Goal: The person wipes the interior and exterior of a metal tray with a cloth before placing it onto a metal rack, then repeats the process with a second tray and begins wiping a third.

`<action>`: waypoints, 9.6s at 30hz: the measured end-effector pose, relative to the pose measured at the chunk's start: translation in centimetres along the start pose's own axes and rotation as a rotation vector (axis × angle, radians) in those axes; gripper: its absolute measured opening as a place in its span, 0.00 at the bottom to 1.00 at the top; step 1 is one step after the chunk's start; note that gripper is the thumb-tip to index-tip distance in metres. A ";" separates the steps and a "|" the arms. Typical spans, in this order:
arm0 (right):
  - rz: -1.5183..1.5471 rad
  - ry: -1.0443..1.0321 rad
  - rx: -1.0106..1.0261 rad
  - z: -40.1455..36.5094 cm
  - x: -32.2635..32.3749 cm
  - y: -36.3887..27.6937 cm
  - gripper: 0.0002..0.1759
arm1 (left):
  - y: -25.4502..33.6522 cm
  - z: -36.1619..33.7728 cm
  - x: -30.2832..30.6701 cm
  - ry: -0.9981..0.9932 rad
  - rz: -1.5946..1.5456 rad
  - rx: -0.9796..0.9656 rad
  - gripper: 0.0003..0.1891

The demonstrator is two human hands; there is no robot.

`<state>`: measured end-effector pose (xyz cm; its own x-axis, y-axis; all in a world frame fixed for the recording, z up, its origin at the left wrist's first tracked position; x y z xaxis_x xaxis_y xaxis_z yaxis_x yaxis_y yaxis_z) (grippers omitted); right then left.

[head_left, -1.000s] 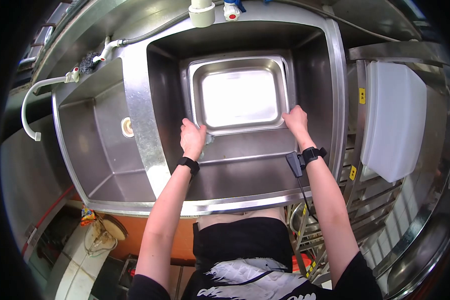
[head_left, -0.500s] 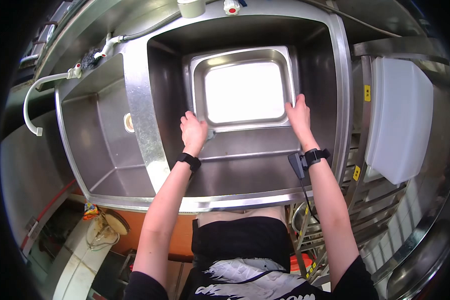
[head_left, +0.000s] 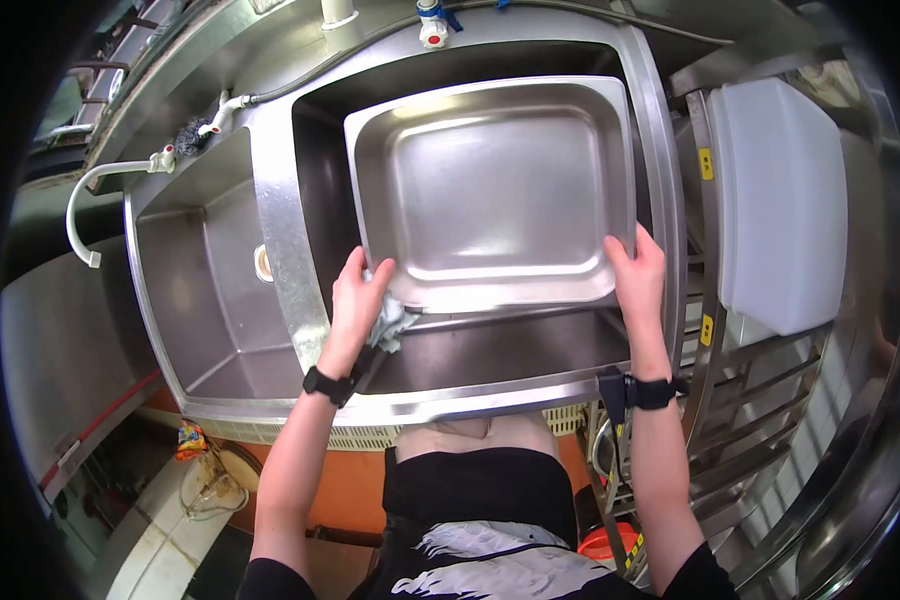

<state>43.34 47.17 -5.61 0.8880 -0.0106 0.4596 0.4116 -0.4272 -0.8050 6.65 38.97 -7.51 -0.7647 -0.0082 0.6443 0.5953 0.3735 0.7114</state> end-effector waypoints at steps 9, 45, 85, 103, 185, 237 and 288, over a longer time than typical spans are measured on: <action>-0.162 0.142 0.159 -14.1 3.2 2.9 0.17 | 1.5 -15.9 3.7 0.156 0.091 -0.146 0.13; -0.496 0.088 0.093 -25.1 -2.3 11.5 0.21 | -12.1 -30.5 5.2 0.262 -0.264 -0.086 0.19; -0.151 0.101 0.038 -25.8 -3.1 10.3 0.12 | -8.0 -29.8 4.7 0.076 0.188 -0.476 0.13; -0.134 0.063 0.013 -25.4 -5.1 9.1 0.10 | -3.4 -30.7 1.0 0.249 0.437 -0.685 0.18; -0.038 0.062 -0.083 -25.1 -6.0 10.2 0.15 | -8.0 -29.4 8.2 0.374 0.195 -0.235 0.13; -0.267 -0.034 0.017 -27.7 -6.3 9.8 0.11 | 12.2 -16.2 -3.0 0.056 0.342 -0.935 0.20; -0.419 0.055 0.271 -27.3 -4.1 9.4 0.16 | -5.2 -22.9 8.6 0.286 0.570 -0.621 0.16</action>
<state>37.94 18.54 -4.80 0.6258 0.0611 0.7776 0.7755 -0.1549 -0.6120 2.59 15.70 0.74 -0.2701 -0.2373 0.9331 0.9564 -0.1783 0.2314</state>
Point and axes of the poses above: each hand's wrist, its own z-axis towards the middle knuckle, its own x-axis out of the back of the hand, y = z × x, the point moved 8 cm from there along z, towards the middle knuckle, and after that the axes turned 13 degrees about -x, right-handed, at the moved point
